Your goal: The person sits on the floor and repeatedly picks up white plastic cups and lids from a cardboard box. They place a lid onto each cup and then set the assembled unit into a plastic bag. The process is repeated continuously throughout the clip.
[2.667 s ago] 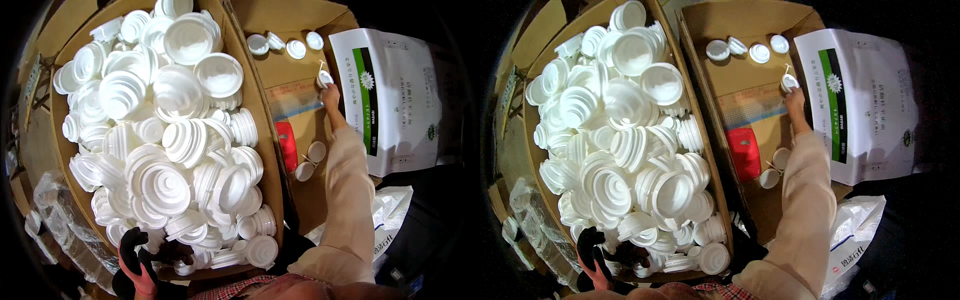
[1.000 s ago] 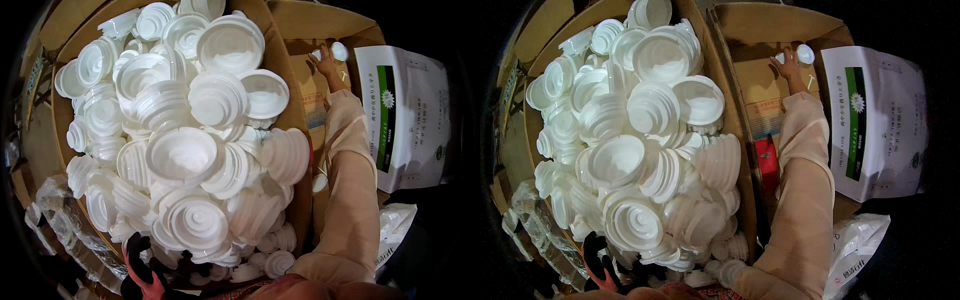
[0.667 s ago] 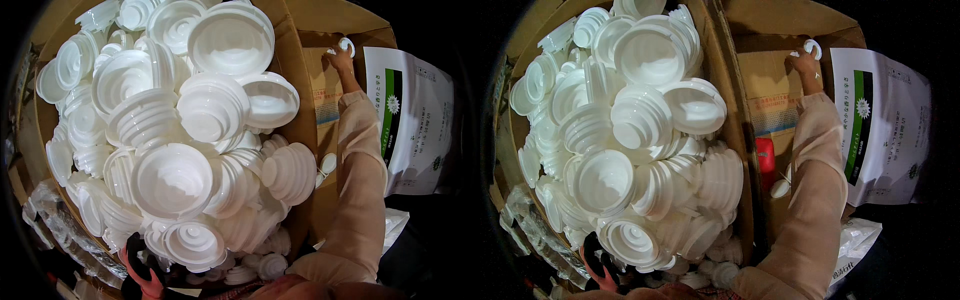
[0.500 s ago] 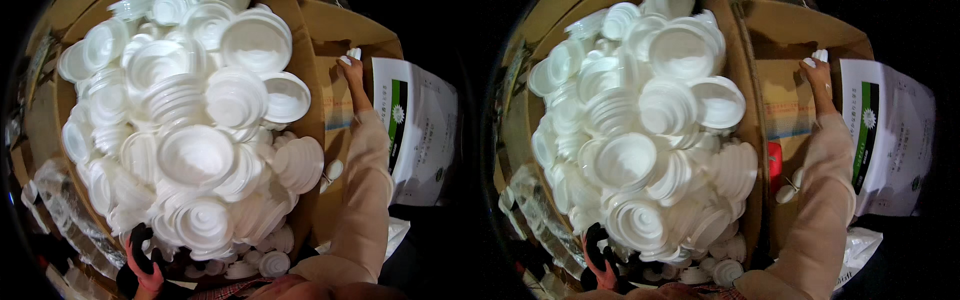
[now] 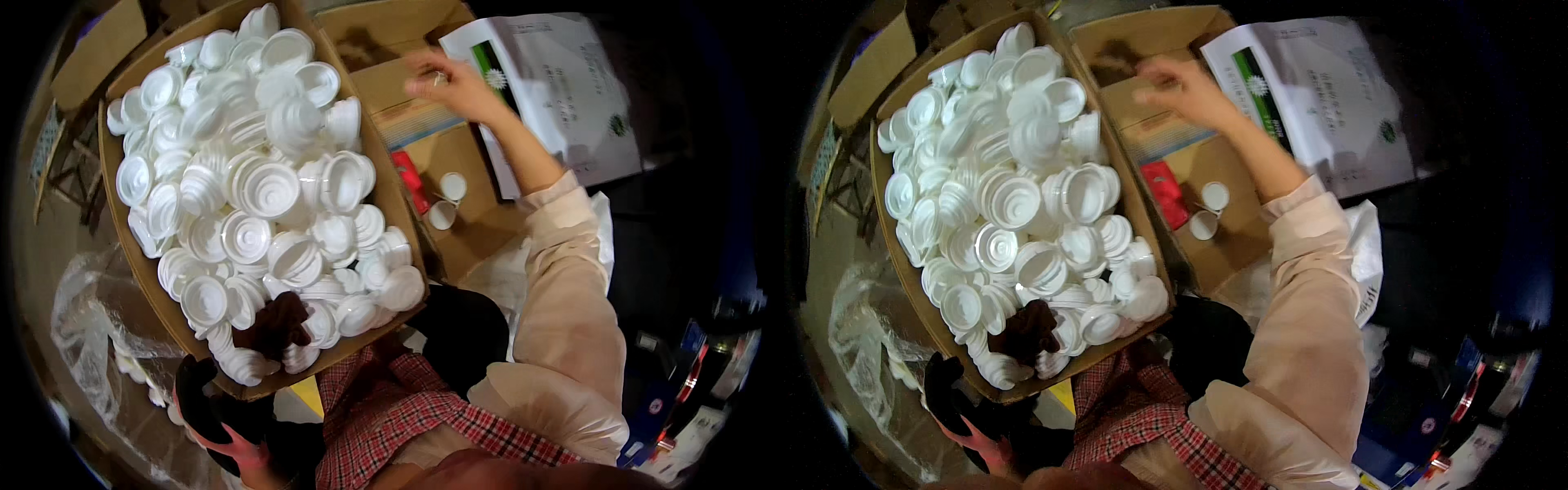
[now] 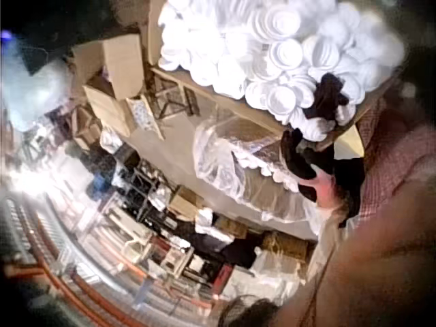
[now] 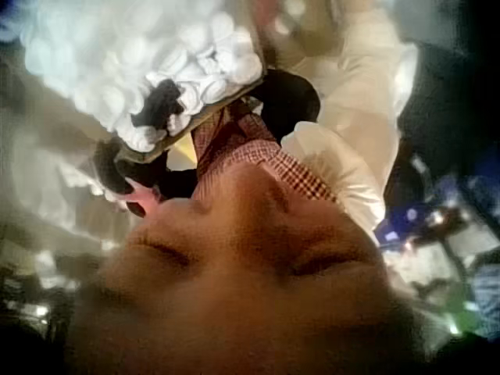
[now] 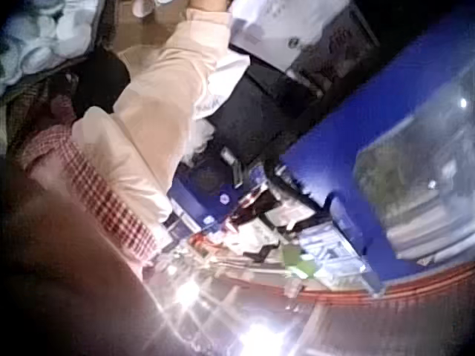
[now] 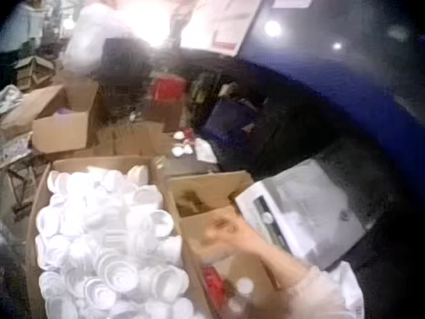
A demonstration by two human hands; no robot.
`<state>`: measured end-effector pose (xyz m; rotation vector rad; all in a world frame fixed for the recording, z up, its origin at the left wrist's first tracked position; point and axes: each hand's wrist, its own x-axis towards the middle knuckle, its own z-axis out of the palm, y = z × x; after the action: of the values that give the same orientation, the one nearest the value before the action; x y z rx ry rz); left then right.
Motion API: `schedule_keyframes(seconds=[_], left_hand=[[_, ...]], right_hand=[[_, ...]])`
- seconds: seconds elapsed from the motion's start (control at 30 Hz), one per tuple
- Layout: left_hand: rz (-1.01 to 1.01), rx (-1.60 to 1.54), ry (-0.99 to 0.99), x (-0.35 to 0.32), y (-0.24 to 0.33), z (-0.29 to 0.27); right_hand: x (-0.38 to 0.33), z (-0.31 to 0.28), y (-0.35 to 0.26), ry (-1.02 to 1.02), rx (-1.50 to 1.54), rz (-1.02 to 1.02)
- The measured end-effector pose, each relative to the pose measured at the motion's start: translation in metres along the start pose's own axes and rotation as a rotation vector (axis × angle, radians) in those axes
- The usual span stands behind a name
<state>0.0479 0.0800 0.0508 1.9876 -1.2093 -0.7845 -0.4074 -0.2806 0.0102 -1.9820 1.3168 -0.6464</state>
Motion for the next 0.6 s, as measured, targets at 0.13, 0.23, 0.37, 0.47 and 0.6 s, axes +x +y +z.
schedule_keyframes(seconds=[0.13,0.23,0.37,0.47,0.6], left_hand=[[0.074,-0.062,-0.111,0.016,-0.035,-0.002],[0.227,0.100,-0.178,0.018,-0.032,-0.002],[0.190,0.222,-0.116,0.017,-0.040,0.001],[0.122,-0.045,-0.078,0.023,-0.011,0.026],[0.163,-0.128,-0.018,-0.001,0.026,0.042]], right_hand=[[-0.110,0.025,0.124,-0.452,-0.468,0.810],[-0.207,0.080,0.231,-0.578,-0.478,1.012],[-0.273,0.152,0.313,-0.063,-0.120,1.248],[-0.297,0.193,0.351,0.330,0.127,1.305],[-0.270,0.254,0.332,0.194,-0.321,1.153]])
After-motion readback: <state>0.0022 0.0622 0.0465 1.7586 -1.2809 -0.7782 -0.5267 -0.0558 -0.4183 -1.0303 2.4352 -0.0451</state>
